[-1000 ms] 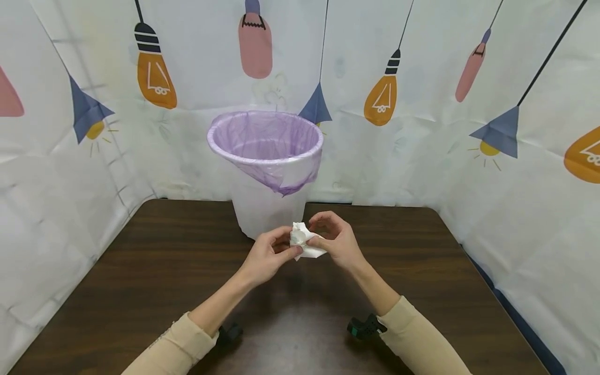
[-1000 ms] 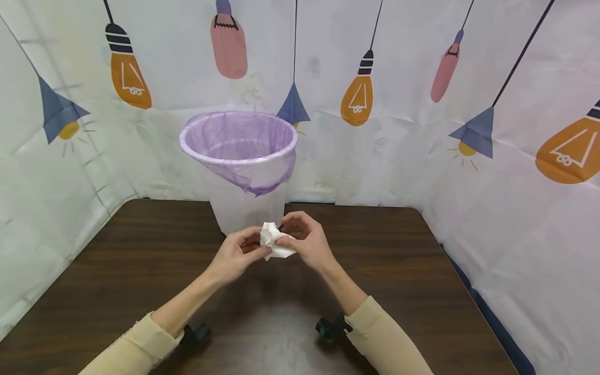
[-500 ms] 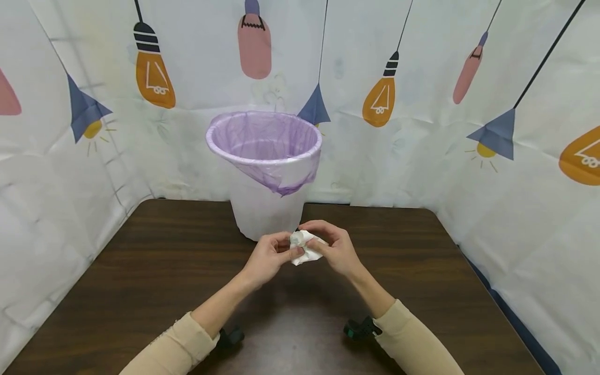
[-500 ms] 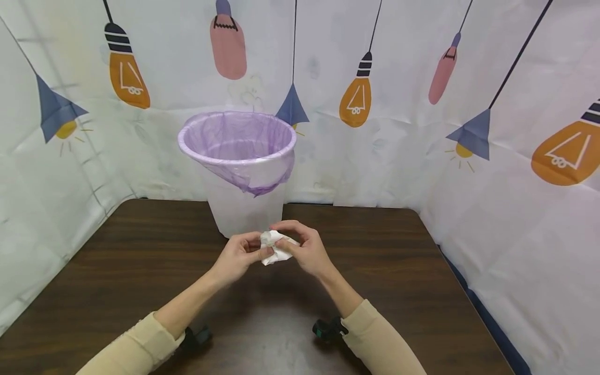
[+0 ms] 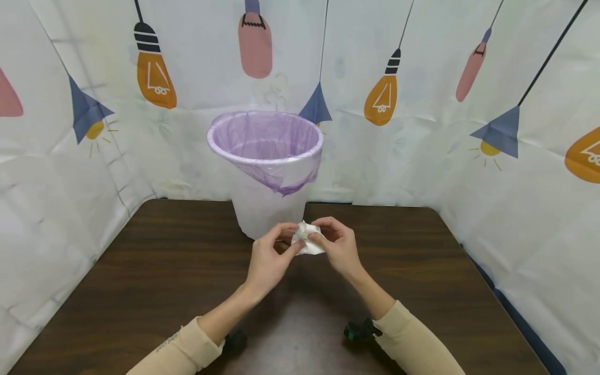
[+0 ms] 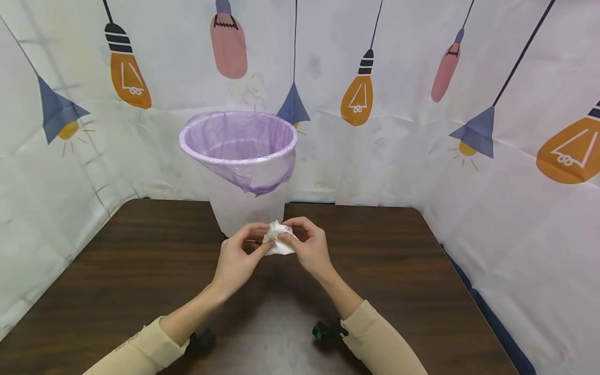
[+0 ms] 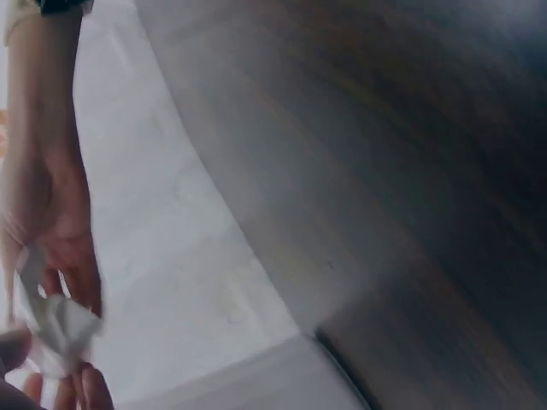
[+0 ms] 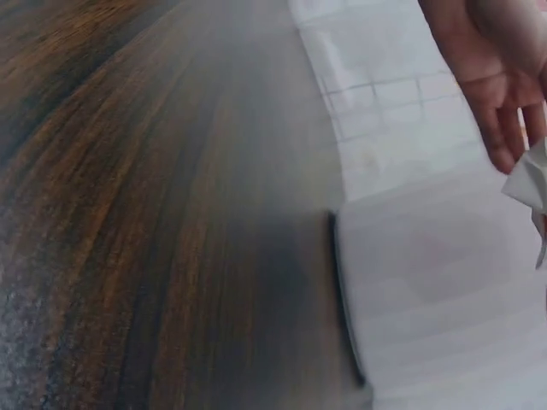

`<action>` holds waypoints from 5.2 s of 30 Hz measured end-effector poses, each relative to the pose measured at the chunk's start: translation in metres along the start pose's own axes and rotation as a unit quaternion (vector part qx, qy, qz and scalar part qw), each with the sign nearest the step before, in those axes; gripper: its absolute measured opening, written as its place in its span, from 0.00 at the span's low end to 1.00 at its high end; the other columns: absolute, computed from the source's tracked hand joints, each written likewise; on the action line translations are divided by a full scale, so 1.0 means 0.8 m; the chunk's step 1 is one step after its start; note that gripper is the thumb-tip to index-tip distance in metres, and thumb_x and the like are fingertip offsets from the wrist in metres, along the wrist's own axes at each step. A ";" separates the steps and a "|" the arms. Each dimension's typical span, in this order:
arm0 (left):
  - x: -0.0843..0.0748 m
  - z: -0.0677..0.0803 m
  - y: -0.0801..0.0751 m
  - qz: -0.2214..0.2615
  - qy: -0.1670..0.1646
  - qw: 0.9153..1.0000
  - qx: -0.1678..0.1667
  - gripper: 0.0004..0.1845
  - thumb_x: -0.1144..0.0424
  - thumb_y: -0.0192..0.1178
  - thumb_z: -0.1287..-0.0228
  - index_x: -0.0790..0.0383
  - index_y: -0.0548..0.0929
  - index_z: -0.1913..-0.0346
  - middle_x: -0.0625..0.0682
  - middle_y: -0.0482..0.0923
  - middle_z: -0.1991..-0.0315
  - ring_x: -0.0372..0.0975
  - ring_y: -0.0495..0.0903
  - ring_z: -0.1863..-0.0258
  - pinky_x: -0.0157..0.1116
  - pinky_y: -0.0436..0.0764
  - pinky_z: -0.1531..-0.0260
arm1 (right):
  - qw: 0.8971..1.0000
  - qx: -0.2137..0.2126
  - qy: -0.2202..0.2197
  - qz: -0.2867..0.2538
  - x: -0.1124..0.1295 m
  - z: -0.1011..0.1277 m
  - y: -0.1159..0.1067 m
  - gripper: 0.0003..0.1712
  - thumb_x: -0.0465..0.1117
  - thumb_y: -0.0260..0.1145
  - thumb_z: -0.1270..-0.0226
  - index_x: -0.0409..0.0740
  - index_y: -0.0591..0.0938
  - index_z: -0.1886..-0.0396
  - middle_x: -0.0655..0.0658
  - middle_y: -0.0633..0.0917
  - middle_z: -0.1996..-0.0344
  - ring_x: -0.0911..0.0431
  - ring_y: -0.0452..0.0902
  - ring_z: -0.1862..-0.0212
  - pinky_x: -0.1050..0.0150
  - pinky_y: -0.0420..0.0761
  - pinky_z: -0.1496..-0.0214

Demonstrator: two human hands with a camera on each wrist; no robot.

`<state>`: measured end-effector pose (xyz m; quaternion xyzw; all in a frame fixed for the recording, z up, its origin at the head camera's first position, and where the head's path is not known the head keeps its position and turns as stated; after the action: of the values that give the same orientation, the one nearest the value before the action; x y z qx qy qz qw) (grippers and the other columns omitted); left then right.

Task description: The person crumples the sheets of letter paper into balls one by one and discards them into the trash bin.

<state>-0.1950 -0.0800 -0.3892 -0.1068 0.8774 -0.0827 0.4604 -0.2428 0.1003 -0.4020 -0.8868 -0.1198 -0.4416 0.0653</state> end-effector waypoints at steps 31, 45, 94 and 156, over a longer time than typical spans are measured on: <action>0.001 -0.006 0.008 -0.098 0.013 0.991 0.095 0.43 0.70 0.68 0.32 0.70 0.55 0.20 0.60 0.81 0.41 0.46 0.78 0.54 0.48 0.79 0.55 | 0.995 0.055 0.023 -0.077 -0.004 0.004 -0.002 0.18 0.19 0.67 0.36 0.19 0.78 0.47 0.36 0.80 0.46 0.51 0.77 0.44 0.62 0.85 0.52; 0.015 -0.006 -0.001 -0.053 -0.023 0.992 0.114 0.37 0.70 0.64 0.28 0.61 0.60 0.21 0.62 0.84 0.46 0.28 0.57 0.91 0.31 0.65 0.89 | 0.998 0.048 0.046 -0.015 -0.010 0.010 0.002 0.23 0.19 0.71 0.40 0.24 0.79 0.44 0.31 0.81 0.42 0.53 0.79 0.44 0.57 0.84 0.46; 0.023 -0.023 -0.002 0.041 -0.066 0.995 0.068 0.09 0.75 0.66 0.33 0.60 0.88 0.53 0.54 0.89 0.66 0.40 0.77 0.77 0.31 0.74 0.76 | 1.000 -0.007 -0.005 0.017 -0.010 0.013 0.013 0.13 0.19 0.73 0.42 0.29 0.84 0.58 0.33 0.83 0.56 0.53 0.84 0.54 0.61 0.87 0.60; 0.024 -0.025 -0.006 0.239 -0.202 0.947 0.071 0.19 0.82 0.70 0.42 0.78 0.84 0.46 0.57 0.87 0.59 0.41 0.84 0.63 0.34 0.85 0.63 | 0.986 0.051 0.128 -0.092 -0.001 0.002 0.000 0.18 0.20 0.70 0.40 0.26 0.82 0.50 0.46 0.85 0.59 0.54 0.78 0.57 0.66 0.82 0.58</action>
<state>-0.2218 -0.0890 -0.3921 0.1247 0.7578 -0.0095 0.6403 -0.2419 0.1007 -0.4036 -0.8036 -0.2142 -0.5488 0.0842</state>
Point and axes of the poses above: each hand's wrist, its own z-axis away from the middle knuckle, its own y-axis out of the palm, x = y × z, the point moved 3 cm from there along -z, towards the middle knuckle
